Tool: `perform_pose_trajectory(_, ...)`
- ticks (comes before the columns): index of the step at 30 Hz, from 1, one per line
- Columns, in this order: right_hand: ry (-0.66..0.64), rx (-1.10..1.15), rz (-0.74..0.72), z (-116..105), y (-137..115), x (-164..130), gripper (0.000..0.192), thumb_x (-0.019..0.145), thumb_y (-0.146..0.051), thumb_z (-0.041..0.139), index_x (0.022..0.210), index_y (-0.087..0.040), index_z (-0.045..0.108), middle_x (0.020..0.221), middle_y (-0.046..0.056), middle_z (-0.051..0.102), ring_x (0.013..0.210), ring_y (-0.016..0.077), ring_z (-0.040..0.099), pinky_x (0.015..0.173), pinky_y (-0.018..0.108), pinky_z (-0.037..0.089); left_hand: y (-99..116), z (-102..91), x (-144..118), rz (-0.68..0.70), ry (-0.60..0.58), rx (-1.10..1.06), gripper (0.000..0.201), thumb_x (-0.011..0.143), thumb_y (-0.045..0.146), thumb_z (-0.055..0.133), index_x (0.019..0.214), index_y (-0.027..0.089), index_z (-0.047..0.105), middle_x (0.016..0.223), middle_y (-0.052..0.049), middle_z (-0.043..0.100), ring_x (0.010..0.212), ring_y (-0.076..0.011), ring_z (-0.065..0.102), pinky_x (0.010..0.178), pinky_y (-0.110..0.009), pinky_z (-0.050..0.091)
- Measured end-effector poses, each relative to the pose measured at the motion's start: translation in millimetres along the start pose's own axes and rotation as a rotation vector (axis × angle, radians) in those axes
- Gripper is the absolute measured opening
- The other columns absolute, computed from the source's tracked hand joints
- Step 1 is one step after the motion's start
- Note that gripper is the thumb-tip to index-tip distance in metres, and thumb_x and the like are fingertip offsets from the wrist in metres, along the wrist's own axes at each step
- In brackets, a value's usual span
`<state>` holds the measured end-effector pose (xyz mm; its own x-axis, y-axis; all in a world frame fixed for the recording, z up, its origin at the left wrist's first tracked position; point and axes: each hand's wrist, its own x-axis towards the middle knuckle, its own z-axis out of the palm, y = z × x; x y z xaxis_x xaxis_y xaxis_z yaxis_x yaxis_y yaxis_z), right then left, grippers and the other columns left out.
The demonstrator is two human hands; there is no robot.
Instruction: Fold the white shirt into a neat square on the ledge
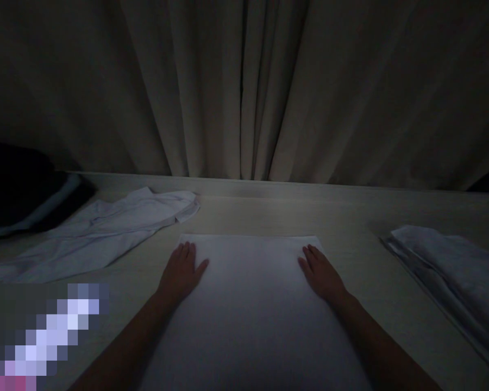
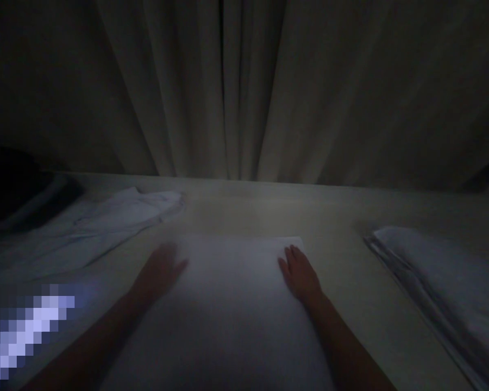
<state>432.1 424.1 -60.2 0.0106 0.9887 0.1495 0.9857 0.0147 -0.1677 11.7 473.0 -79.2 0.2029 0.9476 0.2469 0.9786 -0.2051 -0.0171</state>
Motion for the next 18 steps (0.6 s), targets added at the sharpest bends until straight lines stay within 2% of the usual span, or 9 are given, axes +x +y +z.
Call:
perform_pose_trajectory(8,0.004,-0.068,-0.04,4,-2,34,0.072,0.093,-0.053,0.015,0.136,-0.002,0.041,0.145,0.021,0.039,0.137,0.0276,0.032,0.114,0.042,0.026,1,-0.8,34,-0.033,-0.063,-0.001,0.083,0.086,0.063,0.017,0.135,-0.001,0.037,0.143,-0.025,0.039,0.135,-0.034,0.033,0.113,-0.044,0.025)
perform_pose_trajectory(14,-0.041,-0.109,-0.008,8,16,39,0.074,0.092,-0.055,0.015,0.138,-0.002,0.037,0.147,0.023,0.034,0.139,0.0286,0.027,0.114,0.044,0.023,-7,-6.9,28,-0.108,-0.061,0.004,0.085,0.083,0.068,0.019,0.136,0.003,0.037,0.144,-0.022,0.039,0.136,-0.0334,0.032,0.113,-0.046,0.024)
perform_pose_trajectory(18,-0.055,-0.176,0.042,10,18,40,0.074,0.092,-0.056,0.016,0.141,-0.004,0.033,0.149,0.023,0.03,0.139,0.0317,0.026,0.113,0.049,0.022,-8,-4.4,25,-0.121,-0.073,0.005,0.088,0.081,0.071,0.021,0.135,0.003,0.037,0.145,-0.023,0.038,0.136,-0.0343,0.031,0.113,-0.048,0.023)
